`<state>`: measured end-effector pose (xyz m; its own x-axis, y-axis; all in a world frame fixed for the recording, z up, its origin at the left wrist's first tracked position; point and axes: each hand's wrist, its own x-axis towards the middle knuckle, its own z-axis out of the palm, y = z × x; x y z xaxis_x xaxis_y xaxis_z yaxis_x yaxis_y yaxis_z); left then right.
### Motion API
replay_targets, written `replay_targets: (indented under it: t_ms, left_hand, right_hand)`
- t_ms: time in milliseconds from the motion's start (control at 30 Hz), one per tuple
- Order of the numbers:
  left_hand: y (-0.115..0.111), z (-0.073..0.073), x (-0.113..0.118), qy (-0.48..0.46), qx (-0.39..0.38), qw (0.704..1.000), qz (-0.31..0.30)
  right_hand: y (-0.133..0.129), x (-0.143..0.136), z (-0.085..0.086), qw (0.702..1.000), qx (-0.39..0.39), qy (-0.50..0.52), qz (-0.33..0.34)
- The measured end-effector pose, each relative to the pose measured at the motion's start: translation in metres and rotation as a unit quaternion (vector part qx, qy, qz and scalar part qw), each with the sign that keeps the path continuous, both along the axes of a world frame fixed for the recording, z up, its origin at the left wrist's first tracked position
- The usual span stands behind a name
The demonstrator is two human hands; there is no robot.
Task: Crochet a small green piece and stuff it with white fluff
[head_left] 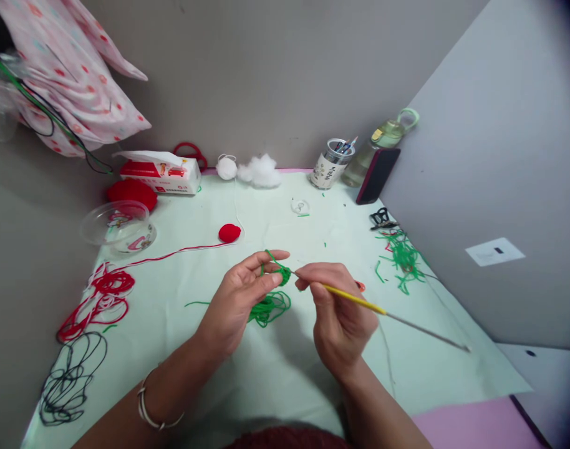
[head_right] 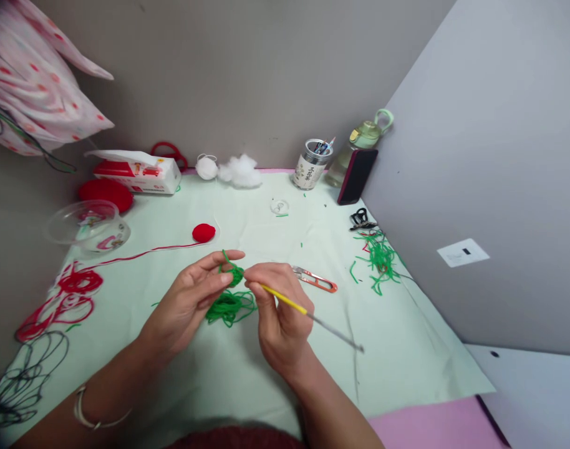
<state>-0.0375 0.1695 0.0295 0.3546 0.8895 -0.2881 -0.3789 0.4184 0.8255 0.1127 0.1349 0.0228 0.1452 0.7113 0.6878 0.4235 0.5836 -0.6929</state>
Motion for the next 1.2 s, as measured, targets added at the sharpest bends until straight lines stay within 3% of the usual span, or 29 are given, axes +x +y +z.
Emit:
replay_targets:
  t_ms: [100, 200, 333, 433, 533, 733, 867, 1033, 1100, 1200]
  left_hand:
    - [0.001, -0.003, 0.001, 0.013, 0.015, 0.999, 0.040]
    - [0.001, -0.006, 0.001, 0.015, 0.025, 0.999, 0.045]
    - [-0.001, -0.006, 0.000, -0.003, 0.028, 1.000, 0.002]
    - [-0.001, -0.006, 0.001, -0.025, 0.036, 0.998, -0.033]
    - [-0.001, -0.005, 0.000, -0.021, 0.046, 0.998, -0.032]
    - [-0.002, -0.002, -0.003, 0.007, 0.063, 0.998, -0.013]
    - [-0.003, -0.001, -0.004, 0.042, 0.077, 0.996, -0.001]
    - [-0.005, 0.001, -0.001, 0.134, 0.117, 0.983, 0.046]
    - [-0.006, 0.002, 0.002, 0.142, 0.117, 0.981, 0.066]
    - [-0.008, 0.001, 0.005, 0.062, 0.079, 0.993, 0.069]
  right_hand:
    - [-0.002, 0.000, -0.001, 0.998, 0.017, -0.061, -0.007]
    - [-0.001, 0.000, -0.001, 0.998, 0.011, -0.057, 0.005]
    - [0.005, 0.002, 0.001, 0.996, -0.048, 0.060, 0.040]
    - [0.009, 0.006, -0.001, 0.977, -0.134, 0.147, 0.078]
    - [0.012, 0.009, -0.004, 0.952, -0.189, 0.220, 0.102]
    - [0.014, 0.008, -0.001, 0.917, -0.207, 0.310, 0.143]
    - [0.009, 0.007, 0.001, 0.950, -0.174, 0.234, 0.112]
    - [0.001, 0.005, -0.002, 0.996, -0.069, 0.046, 0.031]
    - [0.000, 0.004, -0.005, 0.999, -0.011, -0.031, 0.025]
    - [0.000, 0.003, -0.012, 0.986, 0.056, -0.158, -0.016]
